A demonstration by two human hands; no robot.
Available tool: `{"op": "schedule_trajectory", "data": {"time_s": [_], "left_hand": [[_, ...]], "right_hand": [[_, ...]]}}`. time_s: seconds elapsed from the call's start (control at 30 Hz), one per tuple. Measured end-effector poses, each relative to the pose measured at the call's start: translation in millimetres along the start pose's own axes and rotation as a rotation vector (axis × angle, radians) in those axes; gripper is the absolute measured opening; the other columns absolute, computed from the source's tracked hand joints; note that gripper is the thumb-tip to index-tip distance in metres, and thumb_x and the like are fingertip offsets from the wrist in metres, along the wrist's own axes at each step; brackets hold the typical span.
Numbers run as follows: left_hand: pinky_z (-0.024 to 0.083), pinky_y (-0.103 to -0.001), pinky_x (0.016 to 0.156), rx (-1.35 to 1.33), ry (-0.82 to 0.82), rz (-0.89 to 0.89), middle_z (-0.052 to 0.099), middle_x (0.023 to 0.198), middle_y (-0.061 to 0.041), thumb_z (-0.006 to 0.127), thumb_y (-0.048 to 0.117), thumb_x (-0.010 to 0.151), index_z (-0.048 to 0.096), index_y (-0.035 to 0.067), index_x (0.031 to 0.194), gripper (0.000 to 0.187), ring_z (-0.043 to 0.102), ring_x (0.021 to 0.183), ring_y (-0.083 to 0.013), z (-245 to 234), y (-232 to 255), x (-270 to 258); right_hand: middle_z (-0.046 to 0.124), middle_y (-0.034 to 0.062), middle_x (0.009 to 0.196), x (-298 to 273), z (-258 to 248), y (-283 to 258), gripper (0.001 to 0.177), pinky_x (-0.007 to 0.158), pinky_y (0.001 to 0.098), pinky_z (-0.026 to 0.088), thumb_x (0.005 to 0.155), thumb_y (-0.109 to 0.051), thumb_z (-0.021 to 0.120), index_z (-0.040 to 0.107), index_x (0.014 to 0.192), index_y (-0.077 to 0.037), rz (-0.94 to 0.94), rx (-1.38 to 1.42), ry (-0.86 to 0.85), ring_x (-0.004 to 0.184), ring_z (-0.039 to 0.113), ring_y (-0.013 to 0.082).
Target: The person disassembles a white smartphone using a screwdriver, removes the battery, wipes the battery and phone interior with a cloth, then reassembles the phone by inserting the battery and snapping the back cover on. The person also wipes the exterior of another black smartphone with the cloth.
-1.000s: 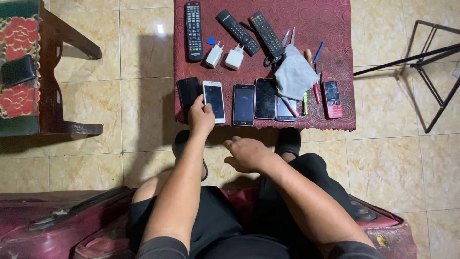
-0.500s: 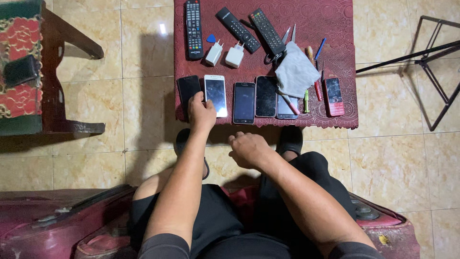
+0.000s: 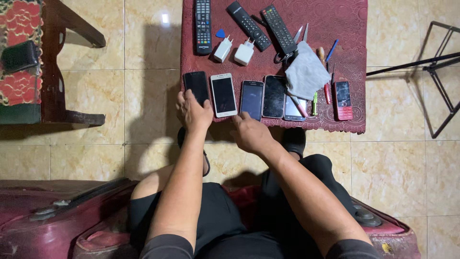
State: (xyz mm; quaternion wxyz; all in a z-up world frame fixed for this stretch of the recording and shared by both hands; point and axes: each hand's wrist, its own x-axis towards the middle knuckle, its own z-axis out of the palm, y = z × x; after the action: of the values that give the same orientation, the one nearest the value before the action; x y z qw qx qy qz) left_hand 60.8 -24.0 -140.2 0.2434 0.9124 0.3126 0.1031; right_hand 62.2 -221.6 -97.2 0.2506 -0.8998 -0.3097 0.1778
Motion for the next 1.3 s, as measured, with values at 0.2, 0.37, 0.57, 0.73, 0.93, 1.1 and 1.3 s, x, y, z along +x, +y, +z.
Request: {"op": "schedule_trajectory", "data": {"time_s": [0.2, 0.37, 0.57, 0.73, 0.93, 1.1, 1.3], "left_hand": [[0.042, -0.055, 0.105, 0.205, -0.186, -0.096, 0.048, 0.143, -0.019, 0.081, 0.028, 0.078, 0.047, 0.005, 0.140, 0.074, 0.046, 0.132, -0.0404, -20.0, 16.0, 0.6], [0.045, -0.050, 0.105, 0.226, -0.251, -0.102, 0.052, 0.135, -0.025, 0.082, 0.028, 0.078, 0.041, -0.001, 0.146, 0.084, 0.049, 0.129, -0.0409, -34.1, 16.9, 8.2], [0.045, -0.048, 0.108, 0.211, -0.378, -0.235, 0.048, 0.142, -0.027, 0.084, 0.031, 0.079, 0.028, 0.000, 0.153, 0.098, 0.049, 0.132, -0.0414, -40.0, 10.8, 14.5], [0.047, -0.044, 0.111, 0.141, -0.423, -0.278, 0.048, 0.147, -0.027, 0.082, 0.033, 0.081, 0.017, -0.004, 0.160, 0.109, 0.054, 0.132, -0.0383, -34.9, -2.4, 17.9], [0.043, -0.046, 0.108, 0.069, -0.337, -0.194, 0.041, 0.144, -0.037, 0.085, 0.030, 0.078, 0.011, -0.012, 0.153, 0.113, 0.047, 0.133, -0.0445, -11.4, -32.3, 20.9], [0.045, -0.046, 0.109, 0.049, -0.325, -0.181, 0.043, 0.146, -0.037, 0.081, 0.037, 0.082, 0.012, -0.014, 0.155, 0.112, 0.053, 0.131, -0.0447, 2.4, -36.8, 19.7], [0.043, -0.043, 0.114, 0.059, -0.374, -0.251, 0.047, 0.146, -0.035, 0.086, 0.037, 0.075, 0.019, -0.015, 0.151, 0.114, 0.052, 0.135, -0.0406, -8.0, -34.1, 28.1]], "right_hand": [[0.057, 0.0266, 0.128, 21.5, 13.7, -1.3, 0.059, 0.084, 0.0480, 0.057, 0.084, -0.018, 0.072, 0.052, 0.136, 0.003, -0.039, -0.003, 0.085, 0.102, 0.067, 0.0446], [0.056, 0.0261, 0.128, 31.0, 19.8, 0.3, 0.066, 0.078, 0.0505, 0.056, 0.081, -0.017, 0.073, 0.048, 0.140, 0.003, 0.073, -0.033, 0.067, 0.096, 0.067, 0.0462], [0.060, 0.0192, 0.127, 41.4, 31.6, 7.7, 0.048, 0.071, 0.0487, 0.058, 0.089, -0.012, 0.062, 0.056, 0.136, -0.004, 0.030, -0.167, 0.094, 0.088, 0.071, 0.0412], [0.063, 0.0185, 0.123, 48.2, 37.2, -0.6, 0.047, 0.071, 0.0486, 0.058, 0.088, -0.012, 0.060, 0.059, 0.134, -0.003, -0.024, -0.179, 0.135, 0.087, 0.072, 0.0385], [0.064, 0.0167, 0.122, 55.9, 22.6, -16.3, 0.036, 0.087, 0.0517, 0.051, 0.090, -0.027, 0.067, 0.064, 0.118, -0.005, 0.033, -0.213, 0.178, 0.110, 0.063, 0.0387], [0.064, 0.0178, 0.123, 58.3, 18.2, -15.4, 0.052, 0.106, 0.0570, 0.039, 0.082, -0.024, 0.069, 0.062, 0.129, 0.000, -0.072, -0.301, 0.323, 0.120, 0.056, 0.0371], [0.060, 0.0174, 0.140, 60.9, 29.9, -2.6, 0.055, 0.111, 0.0568, 0.037, 0.087, -0.022, 0.066, 0.059, 0.137, -0.002, -0.099, -0.359, 0.287, 0.130, 0.053, 0.0368]]}}
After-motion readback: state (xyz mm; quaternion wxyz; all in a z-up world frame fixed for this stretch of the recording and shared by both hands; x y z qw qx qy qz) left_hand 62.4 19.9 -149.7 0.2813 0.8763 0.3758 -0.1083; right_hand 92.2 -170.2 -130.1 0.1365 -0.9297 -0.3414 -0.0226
